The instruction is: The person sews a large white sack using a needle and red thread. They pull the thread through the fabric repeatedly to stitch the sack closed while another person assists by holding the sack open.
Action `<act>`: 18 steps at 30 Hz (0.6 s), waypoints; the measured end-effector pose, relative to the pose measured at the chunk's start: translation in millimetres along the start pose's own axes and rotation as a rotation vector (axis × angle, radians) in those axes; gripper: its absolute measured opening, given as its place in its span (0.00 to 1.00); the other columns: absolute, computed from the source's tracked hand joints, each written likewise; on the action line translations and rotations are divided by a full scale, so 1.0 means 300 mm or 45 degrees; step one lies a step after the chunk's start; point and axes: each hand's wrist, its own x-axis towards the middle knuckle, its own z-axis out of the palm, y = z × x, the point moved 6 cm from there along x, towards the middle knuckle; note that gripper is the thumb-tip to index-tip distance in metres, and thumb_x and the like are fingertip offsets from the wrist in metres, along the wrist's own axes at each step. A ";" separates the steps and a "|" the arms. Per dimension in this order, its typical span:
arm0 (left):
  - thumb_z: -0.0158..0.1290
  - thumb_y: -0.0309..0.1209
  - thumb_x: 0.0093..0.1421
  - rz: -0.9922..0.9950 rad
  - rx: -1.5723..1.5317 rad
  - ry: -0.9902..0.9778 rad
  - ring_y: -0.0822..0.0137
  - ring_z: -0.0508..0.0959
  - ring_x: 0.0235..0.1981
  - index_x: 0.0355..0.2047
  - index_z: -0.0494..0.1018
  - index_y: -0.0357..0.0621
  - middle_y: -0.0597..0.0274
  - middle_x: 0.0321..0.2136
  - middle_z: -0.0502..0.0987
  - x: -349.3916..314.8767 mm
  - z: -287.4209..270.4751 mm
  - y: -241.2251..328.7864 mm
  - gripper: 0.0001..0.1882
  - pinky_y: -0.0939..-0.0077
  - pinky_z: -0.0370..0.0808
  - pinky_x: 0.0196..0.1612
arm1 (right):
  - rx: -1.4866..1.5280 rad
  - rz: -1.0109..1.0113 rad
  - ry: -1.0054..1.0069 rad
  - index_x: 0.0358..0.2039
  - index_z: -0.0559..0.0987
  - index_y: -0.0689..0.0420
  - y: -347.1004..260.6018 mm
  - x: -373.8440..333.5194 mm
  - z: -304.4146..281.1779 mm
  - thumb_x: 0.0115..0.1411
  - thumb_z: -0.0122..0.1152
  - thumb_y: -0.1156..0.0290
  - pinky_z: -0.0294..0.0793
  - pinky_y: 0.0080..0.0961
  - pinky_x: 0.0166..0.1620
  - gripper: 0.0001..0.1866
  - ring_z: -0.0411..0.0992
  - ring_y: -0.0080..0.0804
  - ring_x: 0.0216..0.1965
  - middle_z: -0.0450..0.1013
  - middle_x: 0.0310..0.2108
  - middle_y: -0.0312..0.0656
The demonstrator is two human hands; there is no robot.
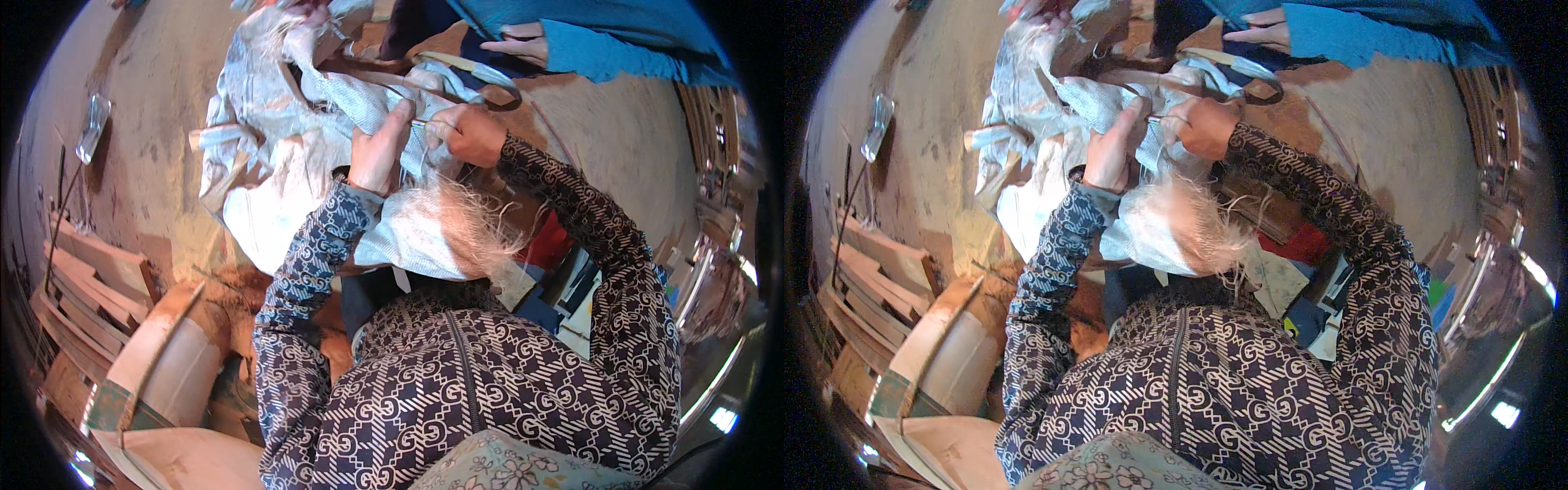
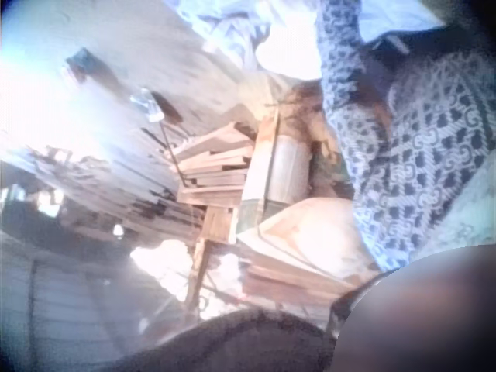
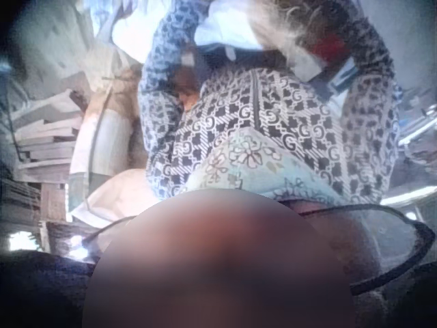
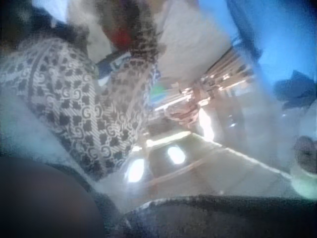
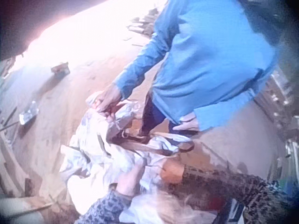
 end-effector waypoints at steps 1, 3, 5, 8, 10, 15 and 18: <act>0.58 0.31 0.62 -0.035 0.013 -0.047 0.72 0.76 0.36 0.44 0.75 0.34 0.62 0.38 0.79 0.030 0.025 -0.004 0.14 0.76 0.72 0.40 | -0.109 -0.034 0.083 0.32 0.82 0.53 0.007 -0.009 -0.035 0.60 0.51 0.68 0.77 0.41 0.40 0.10 0.79 0.48 0.33 0.78 0.28 0.51; 0.53 0.35 0.65 -0.105 0.033 -0.123 0.68 0.76 0.47 0.48 0.74 0.34 0.60 0.45 0.78 0.086 0.048 -0.015 0.17 0.72 0.70 0.53 | -0.460 -0.073 0.129 0.31 0.81 0.54 -0.033 -0.026 -0.100 0.59 0.52 0.69 0.78 0.41 0.38 0.09 0.80 0.47 0.33 0.78 0.27 0.51; 0.52 0.35 0.66 -0.191 -0.025 -0.225 0.66 0.73 0.51 0.52 0.71 0.34 0.60 0.49 0.76 0.114 0.083 -0.023 0.19 0.70 0.67 0.58 | -0.748 -0.055 0.179 0.31 0.80 0.55 -0.079 -0.051 -0.142 0.57 0.53 0.70 0.79 0.41 0.36 0.07 0.80 0.46 0.32 0.78 0.27 0.50; 0.50 0.35 0.67 -0.239 0.069 -0.160 0.64 0.71 0.56 0.55 0.68 0.33 0.56 0.55 0.73 0.051 0.150 0.027 0.21 0.69 0.66 0.61 | -1.055 -0.069 0.320 0.29 0.78 0.59 -0.130 -0.076 -0.153 0.52 0.56 0.70 0.80 0.37 0.30 0.07 0.81 0.43 0.29 0.78 0.25 0.47; 0.50 0.34 0.67 -0.252 0.051 -0.238 0.64 0.70 0.58 0.56 0.68 0.33 0.56 0.56 0.72 0.081 0.129 -0.014 0.22 0.69 0.64 0.63 | -1.063 -0.087 0.277 0.30 0.78 0.59 -0.152 -0.082 -0.138 0.51 0.57 0.70 0.80 0.36 0.30 0.08 0.81 0.42 0.29 0.79 0.25 0.47; 0.49 0.33 0.67 -0.132 0.179 -0.268 0.65 0.70 0.58 0.55 0.69 0.32 0.56 0.55 0.73 0.059 0.104 0.011 0.20 0.71 0.62 0.63 | -1.024 -0.141 0.289 0.33 0.80 0.61 -0.179 -0.058 -0.091 0.47 0.61 0.69 0.80 0.34 0.31 0.12 0.81 0.39 0.31 0.79 0.28 0.45; 0.49 0.33 0.67 -0.133 0.241 -0.214 0.66 0.73 0.53 0.51 0.72 0.34 0.59 0.50 0.75 0.047 0.112 0.018 0.17 0.72 0.65 0.59 | -0.254 -0.165 0.153 0.31 0.81 0.59 -0.012 -0.020 -0.079 0.54 0.60 0.65 0.78 0.36 0.31 0.11 0.79 0.41 0.29 0.79 0.27 0.47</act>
